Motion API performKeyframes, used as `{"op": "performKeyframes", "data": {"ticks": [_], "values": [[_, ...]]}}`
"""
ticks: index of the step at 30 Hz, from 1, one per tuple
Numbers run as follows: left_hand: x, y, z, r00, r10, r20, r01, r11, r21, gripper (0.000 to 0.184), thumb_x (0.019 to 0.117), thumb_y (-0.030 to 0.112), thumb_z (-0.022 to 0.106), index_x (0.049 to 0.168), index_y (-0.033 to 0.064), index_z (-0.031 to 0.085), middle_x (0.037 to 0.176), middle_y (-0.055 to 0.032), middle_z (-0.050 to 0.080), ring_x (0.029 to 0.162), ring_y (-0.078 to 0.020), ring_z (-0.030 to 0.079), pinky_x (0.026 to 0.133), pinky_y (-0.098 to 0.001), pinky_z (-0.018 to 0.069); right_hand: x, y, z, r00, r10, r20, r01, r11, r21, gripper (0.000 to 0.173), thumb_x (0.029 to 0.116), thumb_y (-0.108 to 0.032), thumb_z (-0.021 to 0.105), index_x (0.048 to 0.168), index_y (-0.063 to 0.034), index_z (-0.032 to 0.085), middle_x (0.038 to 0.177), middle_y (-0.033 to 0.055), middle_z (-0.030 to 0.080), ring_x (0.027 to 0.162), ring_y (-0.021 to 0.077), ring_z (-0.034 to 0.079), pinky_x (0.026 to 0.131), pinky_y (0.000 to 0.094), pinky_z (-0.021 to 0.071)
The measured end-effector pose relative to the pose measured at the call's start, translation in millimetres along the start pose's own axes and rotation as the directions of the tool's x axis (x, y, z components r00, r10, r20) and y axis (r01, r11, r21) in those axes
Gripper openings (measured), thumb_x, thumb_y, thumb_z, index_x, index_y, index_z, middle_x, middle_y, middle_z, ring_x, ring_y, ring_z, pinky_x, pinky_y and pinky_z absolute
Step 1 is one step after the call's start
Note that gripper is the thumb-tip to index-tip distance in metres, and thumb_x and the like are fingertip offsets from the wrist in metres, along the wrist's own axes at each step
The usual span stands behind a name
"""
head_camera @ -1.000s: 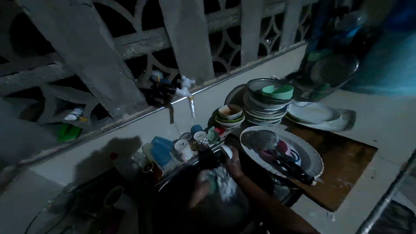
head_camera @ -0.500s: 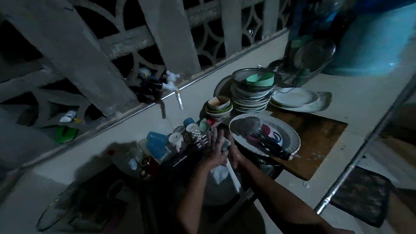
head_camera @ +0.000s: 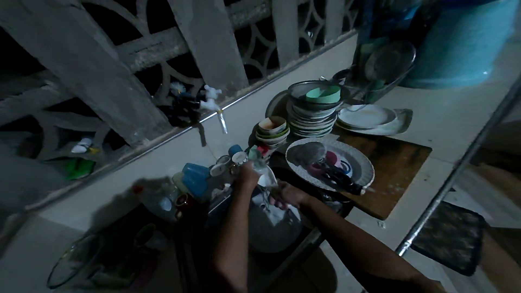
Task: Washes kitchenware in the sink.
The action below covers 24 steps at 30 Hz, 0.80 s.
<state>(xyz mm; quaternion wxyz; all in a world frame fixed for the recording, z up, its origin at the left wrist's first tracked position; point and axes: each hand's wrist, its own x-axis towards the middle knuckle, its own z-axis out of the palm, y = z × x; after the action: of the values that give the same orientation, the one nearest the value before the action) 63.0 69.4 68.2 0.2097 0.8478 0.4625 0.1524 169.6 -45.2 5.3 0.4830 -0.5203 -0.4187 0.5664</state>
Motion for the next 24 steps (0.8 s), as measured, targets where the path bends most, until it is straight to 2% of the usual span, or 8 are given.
{"op": "performKeyframes", "data": {"ticks": [4,8,10,13,15,17,19,24], "values": [[-3.5,-19.6,39.7,0.919,-0.303,-0.251,0.097,0.792,-0.603,0.052,0.0947,0.028,0.075,0.13,-0.0067,0.059,0.123,-0.0277,0.064,0.115,-0.0359,0.062,0.101,-0.0508,0.0498,4.5,7.7,13.3,1.0,-0.014,-0.028,0.014,1.0,0.025,0.022,0.1125,-0.019,0.037,0.128,-0.0044,0.044,0.072,-0.0001,0.054,0.048,0.0061,0.048,0.045,0.0205,0.0433],[-23.0,-3.3,59.0,0.826,-0.562,0.048,0.328,0.409,-0.852,0.061,0.1043,0.044,0.057,0.14,-0.0054,0.05,0.133,-0.0294,0.056,0.12,-0.0389,0.056,0.099,-0.0567,0.0478,11.9,17.3,18.6,0.999,-0.024,-0.039,0.024,1.0,-0.006,0.026,0.1112,-0.02,0.042,0.133,-0.0048,0.043,0.073,0.0004,0.053,0.051,0.0075,0.05,0.048,0.0226,0.0452],[-29.9,-4.9,59.8,0.866,-0.494,0.083,0.324,0.427,-0.844,0.062,0.1036,0.04,0.06,0.147,-0.0015,0.043,0.14,-0.0278,0.053,0.127,-0.0373,0.054,0.103,-0.0555,0.0467,7.4,16.3,15.5,1.0,0.022,0.004,-0.022,1.0,-0.004,0.02,0.1112,-0.021,0.042,0.124,-0.0059,0.046,0.069,-0.0007,0.051,0.049,0.0079,0.048,0.048,0.023,0.0457],[-43.5,-15.3,50.0,0.976,-0.191,0.1,0.187,0.523,-0.831,0.089,0.1014,0.023,0.065,0.163,0.0091,0.003,0.163,-0.0249,0.027,0.144,-0.0329,0.04,0.114,-0.0486,0.0405,2.0,13.3,-0.4,0.994,0.071,0.084,-0.071,0.997,0.003,0.016,0.1115,-0.02,0.04,0.112,-0.0072,0.05,0.066,-0.0029,0.049,0.047,0.0067,0.047,0.047,0.0221,0.0466],[-42.0,-24.1,39.8,0.995,0.01,0.1,0.073,0.617,-0.784,0.1,0.0968,0.008,0.066,0.164,0.0195,-0.008,0.165,-0.0237,0.018,0.139,-0.0325,0.047,0.106,-0.0473,0.0492,-2.2,9.6,-14.1,0.984,0.072,0.16,-0.07,0.997,-0.017,0.015,0.1097,-0.014,0.036,0.108,-0.0085,0.05,0.066,-0.0043,0.047,0.047,0.0054,0.044,0.045,0.0209,0.0438],[-32.8,-27.4,27.4,0.993,0.073,0.096,-0.002,0.805,-0.593,0.102,0.0922,0.002,0.07,0.165,0.024,0.003,0.163,-0.0233,0.026,0.125,-0.0333,0.059,0.093,-0.0461,0.0573,-5.6,5.2,-21.2,0.97,0.117,0.215,-0.091,0.988,-0.129,0.013,0.1071,-0.008,0.036,0.103,-0.0088,0.049,0.066,-0.0036,0.046,0.047,0.006,0.043,0.044,0.0217,0.0418],[-24.1,-24.1,10.1,0.979,0.12,0.164,-0.075,0.964,-0.253,0.093,0.0921,0.004,0.072,0.165,0.0201,0.017,0.163,-0.0204,0.031,0.137,-0.0333,0.052,0.108,-0.0471,0.0483,-4.6,2.2,-22.9,0.946,0.189,0.263,-0.104,0.946,-0.307,0.015,0.1081,-0.01,0.036,0.1,-0.0081,0.048,0.065,-0.0023,0.047,0.046,0.0071,0.044,0.045,0.0229,0.0421],[-14.9,-5.0,-11.8,0.937,0.114,0.33,-0.202,0.948,0.245,0.049,0.0959,0.017,0.072,0.141,0.0042,0.057,0.14,-0.0219,0.059,0.134,-0.0378,0.053,0.114,-0.054,0.0394,-4.1,-5.8,-22.4,0.947,0.224,0.232,-0.115,0.907,-0.406,0.015,0.1106,-0.015,0.039,0.104,-0.0065,0.049,0.064,-0.0028,0.046,0.045,0.0056,0.042,0.043,0.0206,0.0397]]}}
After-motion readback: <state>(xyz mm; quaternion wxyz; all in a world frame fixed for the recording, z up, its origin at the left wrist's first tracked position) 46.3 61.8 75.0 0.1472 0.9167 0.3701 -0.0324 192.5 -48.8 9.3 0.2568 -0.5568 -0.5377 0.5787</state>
